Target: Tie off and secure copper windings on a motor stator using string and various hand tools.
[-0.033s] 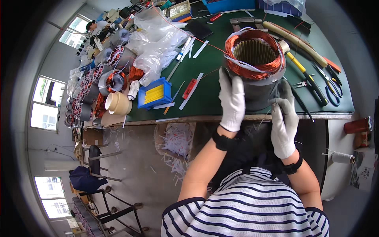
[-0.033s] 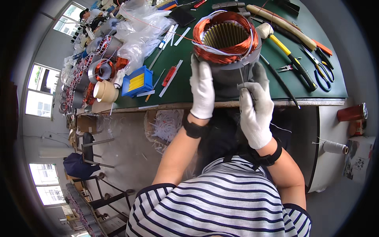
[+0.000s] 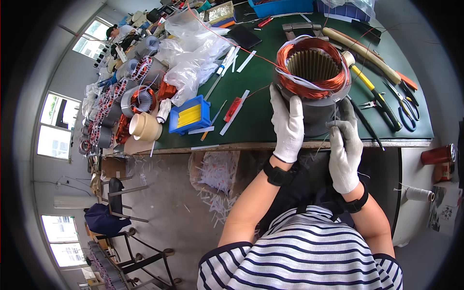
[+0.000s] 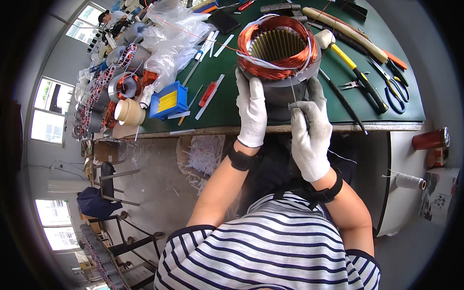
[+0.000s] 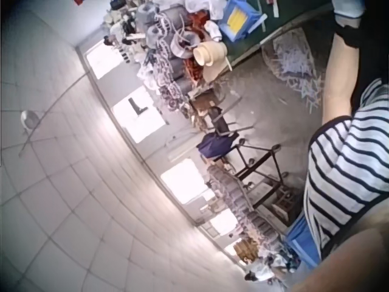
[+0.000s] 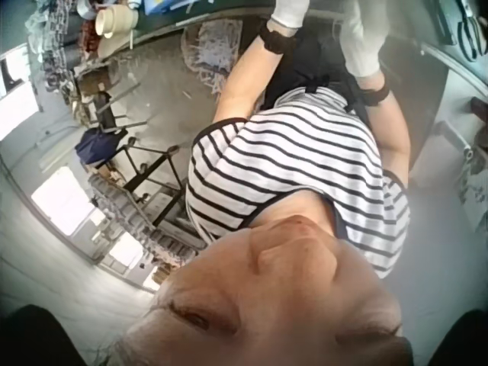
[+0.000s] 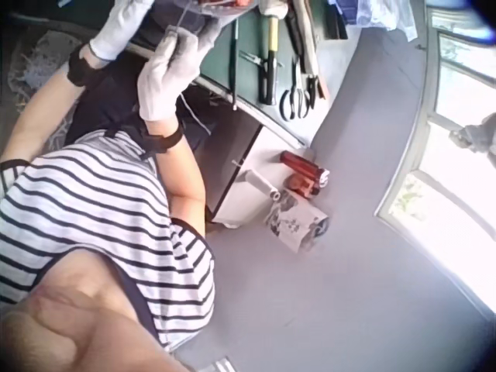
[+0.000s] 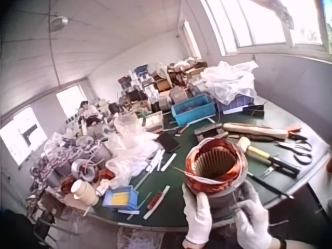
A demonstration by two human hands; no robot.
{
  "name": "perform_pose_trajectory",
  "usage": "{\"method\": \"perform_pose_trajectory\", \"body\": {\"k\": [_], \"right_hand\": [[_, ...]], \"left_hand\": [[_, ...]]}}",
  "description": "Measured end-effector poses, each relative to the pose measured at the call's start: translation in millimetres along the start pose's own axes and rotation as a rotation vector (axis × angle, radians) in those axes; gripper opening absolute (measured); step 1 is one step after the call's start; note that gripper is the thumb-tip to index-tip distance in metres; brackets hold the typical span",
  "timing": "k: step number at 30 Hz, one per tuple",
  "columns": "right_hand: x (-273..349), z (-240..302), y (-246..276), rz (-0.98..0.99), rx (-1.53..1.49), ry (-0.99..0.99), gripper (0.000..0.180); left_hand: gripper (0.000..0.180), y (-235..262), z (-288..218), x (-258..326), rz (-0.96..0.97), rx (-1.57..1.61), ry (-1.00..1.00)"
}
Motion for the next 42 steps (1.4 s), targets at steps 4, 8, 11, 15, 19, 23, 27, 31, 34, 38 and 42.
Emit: {"method": "perform_pose_trajectory", "body": {"k": [4, 8, 11, 15, 19, 23, 27, 31, 34, 38, 42], "right_hand": [[-11, -11, -1, 0.033, -0.109, -0.016, 0.010], [-38, -29, 6, 0.108, -0.349, -0.116, 0.017], [-60, -48, 13, 0.145, -0.348, -0.176, 0.023], [-79, -56, 10, 0.131, -0.552, -0.248, 0.021], [-86, -65, 5, 0.232, -0.605, -0.254, 0.022], [-70, -43, 7, 0.177, -0.463, -0.186, 0.022], [-44, -35, 21, 0.209, -0.291, -0.153, 0.020], [-27, -100, 48, 0.209, 0.334, -0.258, 0.014], [-41, -109, 74, 0.062, 0.575, -0.062, 0.012], [-55, -115, 87, 0.040, 0.672, -0.089, 0.015], [-45, -120, 83, 0.076, 0.529, -0.135, 0.014]], "left_hand": [[0.068, -4, -7, 11, 0.060, 0.020, 0.058], [0.085, -14, -18, 29, 0.090, -0.018, -0.046], [0.086, -20, -32, 44, 0.088, -0.103, -0.137], [0.085, -26, -40, 57, 0.092, -0.052, -0.189], [0.084, -31, -42, 60, 0.100, -0.035, -0.161], [0.082, -25, -35, 52, 0.072, -0.055, -0.128], [0.078, -20, -13, 31, 0.064, -0.005, 0.110], [0.073, -8, 2, 0, 0.026, 0.111, 0.107], [0.064, -18, 33, -19, 0.123, 0.455, 0.206], [0.070, -39, 21, -57, 0.319, 0.826, 0.378], [0.054, -18, 12, -128, 0.210, 0.804, 0.266]]}}
Point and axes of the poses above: each hand's wrist, its own x-axis away from the middle knuckle, its own y-axis out of the back of the hand, z = x × y, the point moved 10 cm from there along -x, towards the middle knuckle, and after that the axes turned 11 degrees about -y, right-handed, at the moved point
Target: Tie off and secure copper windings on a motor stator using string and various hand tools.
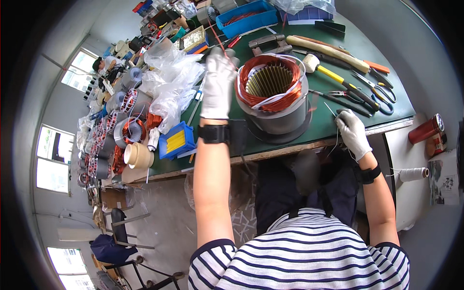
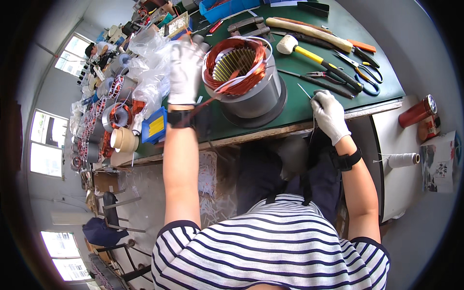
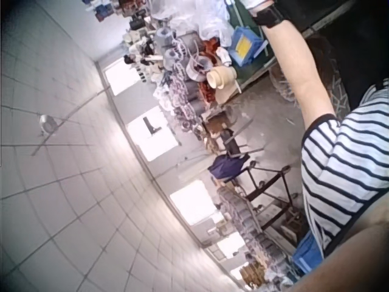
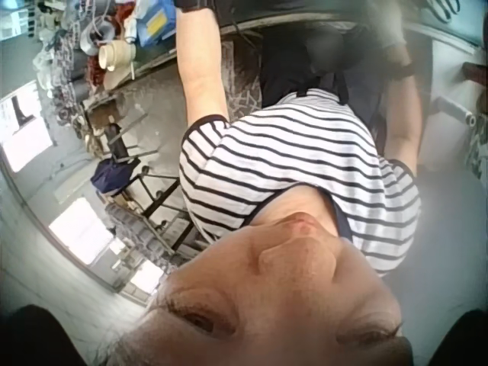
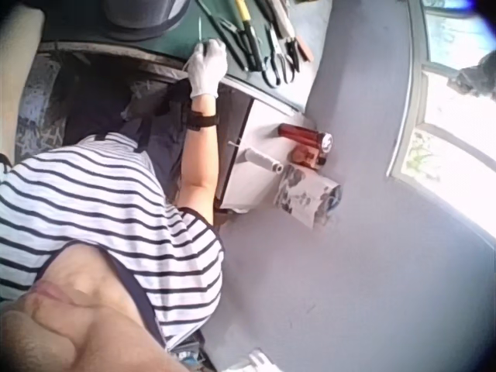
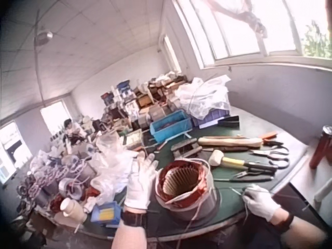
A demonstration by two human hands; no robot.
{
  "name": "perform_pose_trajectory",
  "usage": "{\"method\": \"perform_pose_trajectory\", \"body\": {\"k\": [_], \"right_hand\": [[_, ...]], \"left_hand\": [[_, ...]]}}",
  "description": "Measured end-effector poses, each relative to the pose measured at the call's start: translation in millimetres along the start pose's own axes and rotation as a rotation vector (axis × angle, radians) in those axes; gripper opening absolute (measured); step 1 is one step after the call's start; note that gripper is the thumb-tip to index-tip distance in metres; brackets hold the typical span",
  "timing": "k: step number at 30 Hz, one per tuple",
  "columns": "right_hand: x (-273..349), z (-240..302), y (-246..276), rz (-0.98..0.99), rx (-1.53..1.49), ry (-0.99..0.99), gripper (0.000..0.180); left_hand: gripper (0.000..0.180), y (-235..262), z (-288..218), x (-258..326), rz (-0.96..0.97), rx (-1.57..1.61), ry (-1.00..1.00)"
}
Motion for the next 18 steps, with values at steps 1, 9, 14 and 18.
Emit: {"method": "perform_pose_trajectory", "body": {"k": [1, 9, 14, 18], "right_hand": [[2, 0, 1, -0.008, -0.009, -0.004, 0.014], [20, 24, 11, 0.054, -0.313, -0.065, 0.012], [24, 85, 8, 0.108, -0.515, 0.116, 0.010], [29, 120, 6, 0.109, -0.546, 0.298, 0.008]], "left_hand": [[0.049, 2, -25, -6, -0.087, 0.002, -0.043], [0.046, 12, -47, 114, -0.173, -0.753, -0.384], [0.064, -23, 8, 165, -0.077, -0.605, -0.243], [0.069, -16, 14, 158, -0.035, -0.646, -0.194]]}}
Point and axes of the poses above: each hand's wrist, its own x-axis away from the middle knuckle, its own y-axis out of the back of the hand, z = x × y, the point moved 10 cm from there along -x, towards the middle knuckle, and after that the axes turned 11 degrees about -y, right-handed, at the moved point
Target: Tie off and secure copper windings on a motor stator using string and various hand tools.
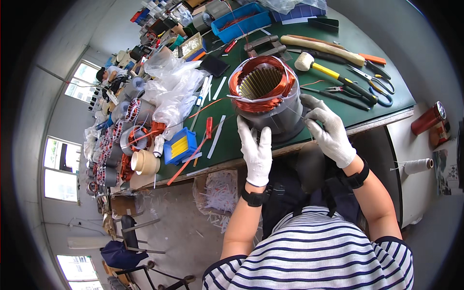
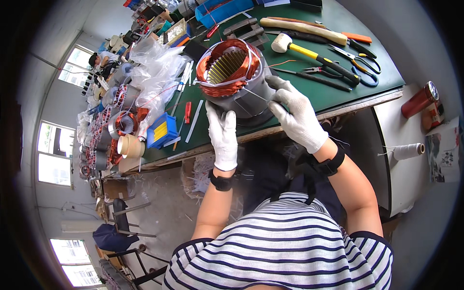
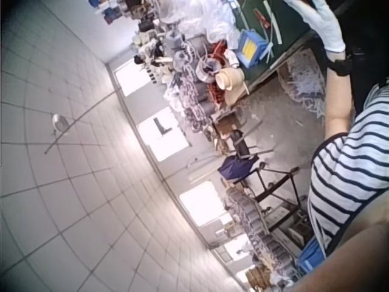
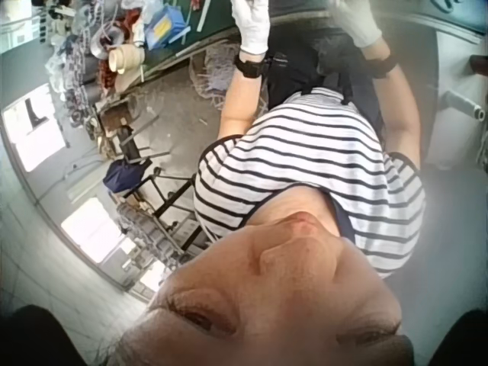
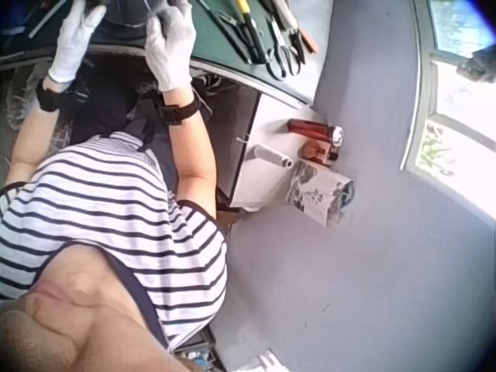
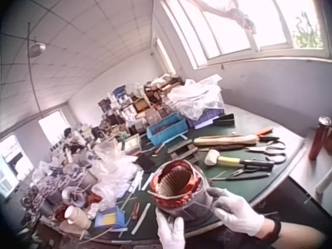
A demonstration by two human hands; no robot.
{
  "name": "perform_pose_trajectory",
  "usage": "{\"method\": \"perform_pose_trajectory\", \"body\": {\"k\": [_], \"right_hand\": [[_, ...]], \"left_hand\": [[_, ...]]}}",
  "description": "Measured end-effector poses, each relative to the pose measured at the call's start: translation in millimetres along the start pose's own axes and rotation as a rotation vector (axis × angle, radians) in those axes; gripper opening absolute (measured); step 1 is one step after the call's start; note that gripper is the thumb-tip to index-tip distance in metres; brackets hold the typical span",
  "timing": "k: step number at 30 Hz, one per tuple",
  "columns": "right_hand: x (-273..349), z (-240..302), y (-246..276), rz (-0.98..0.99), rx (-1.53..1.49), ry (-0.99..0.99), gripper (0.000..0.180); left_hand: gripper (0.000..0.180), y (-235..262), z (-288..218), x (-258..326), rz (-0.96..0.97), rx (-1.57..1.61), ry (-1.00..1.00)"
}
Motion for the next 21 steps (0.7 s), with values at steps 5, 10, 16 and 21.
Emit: {"method": "perform_pose_trajectory", "body": {"k": [5, 10, 16, 21], "right_hand": [[-4, 17, -2, -0.042, 0.002, 0.078, 0.007], [-8, -10, 9, -0.107, -0.350, -0.192, 0.010], [-33, -4, 19, -0.126, -0.343, -0.187, 0.014], [-69, 31, 3, -0.101, -0.130, -0.036, 0.015]], "left_hand": [[0.045, -25, -111, 1, 0.050, -0.683, -0.757], [0.048, -72, -121, -50, 0.178, -0.908, -0.744], [0.027, -72, -100, -74, 0.157, -0.884, -0.709], [0.027, -60, -104, -73, 0.161, -0.872, -0.690]]}}
Point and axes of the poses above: each hand's wrist, its own x-axis away from the middle knuckle, its own y-axis out of the back of the hand, z = x × y, the point moved 10 cm from there along -x, towards the middle knuckle, and after that the axes turned 11 degrees about -y, right-handed, at the moved point
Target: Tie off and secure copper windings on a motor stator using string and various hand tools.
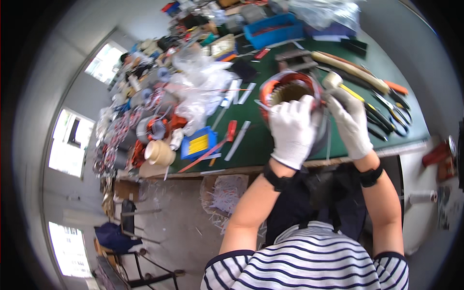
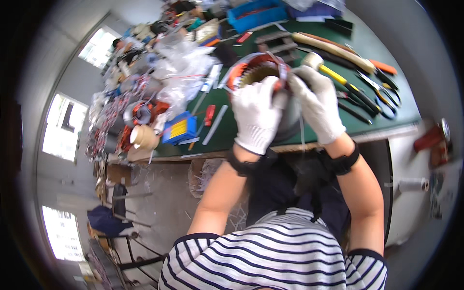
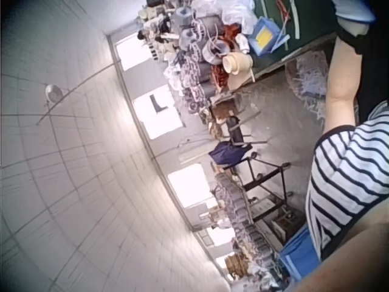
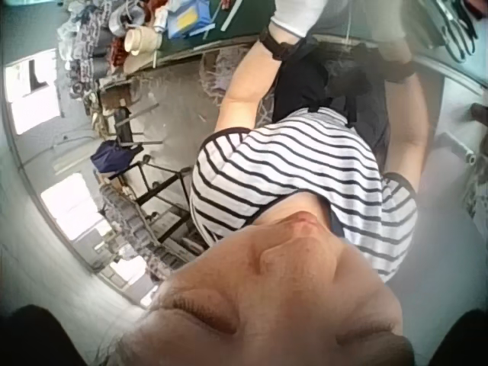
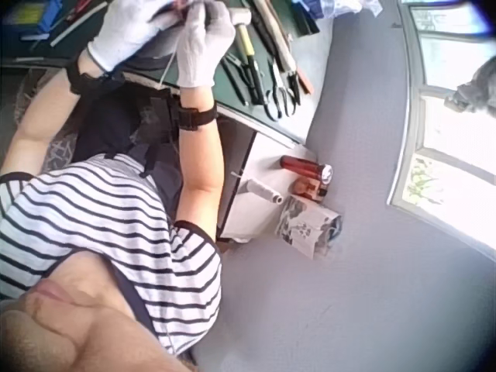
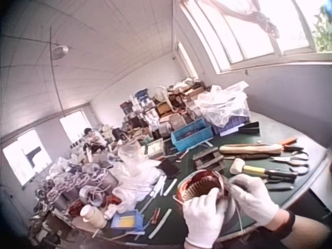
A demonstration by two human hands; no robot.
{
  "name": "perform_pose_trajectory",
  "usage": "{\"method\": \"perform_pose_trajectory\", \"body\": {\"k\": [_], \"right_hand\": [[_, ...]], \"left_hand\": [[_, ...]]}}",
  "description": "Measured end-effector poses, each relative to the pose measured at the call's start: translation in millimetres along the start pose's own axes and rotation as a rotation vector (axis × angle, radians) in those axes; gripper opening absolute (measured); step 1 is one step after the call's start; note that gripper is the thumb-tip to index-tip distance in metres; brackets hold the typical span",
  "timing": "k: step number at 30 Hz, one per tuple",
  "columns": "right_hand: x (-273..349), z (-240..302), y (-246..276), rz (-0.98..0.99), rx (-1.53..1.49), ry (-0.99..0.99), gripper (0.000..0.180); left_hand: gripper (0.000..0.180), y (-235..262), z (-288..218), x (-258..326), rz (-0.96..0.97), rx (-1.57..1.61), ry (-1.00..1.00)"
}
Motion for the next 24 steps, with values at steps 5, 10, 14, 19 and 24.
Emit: {"method": "perform_pose_trajectory", "body": {"k": [5, 10, 14, 19, 24], "right_hand": [[-33, -8, -5, 0.115, 0.205, 0.016, 0.016], [-46, -6, -26, 0.183, 0.296, -0.099, 0.016], [-53, 7, -21, -0.010, 0.506, 0.036, 0.014], [-66, 10, -28, 0.066, 0.546, 0.157, 0.011], [-64, 12, -33, 0.107, 0.571, 0.267, 0.009]], "left_hand": [[0.034, 1, -17, 4, -0.102, -0.003, -0.027], [0.030, 11, -11, 6, -0.138, -0.024, 0.020], [0.028, 9, -8, 1, -0.155, -0.005, 0.009], [0.023, 9, -6, -1, -0.164, -0.002, 0.020], [0.018, 11, -6, 0, -0.127, 0.025, 0.050]]}}
Point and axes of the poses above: each hand's wrist, its own x-axis away from the middle knuckle, its own y-axis out of the back of the hand, z = x × y, the point moved 10 cm from there along -x, towards the middle knuckle, and after that the axes turned 11 degrees about -y, right-handed, at the moved point
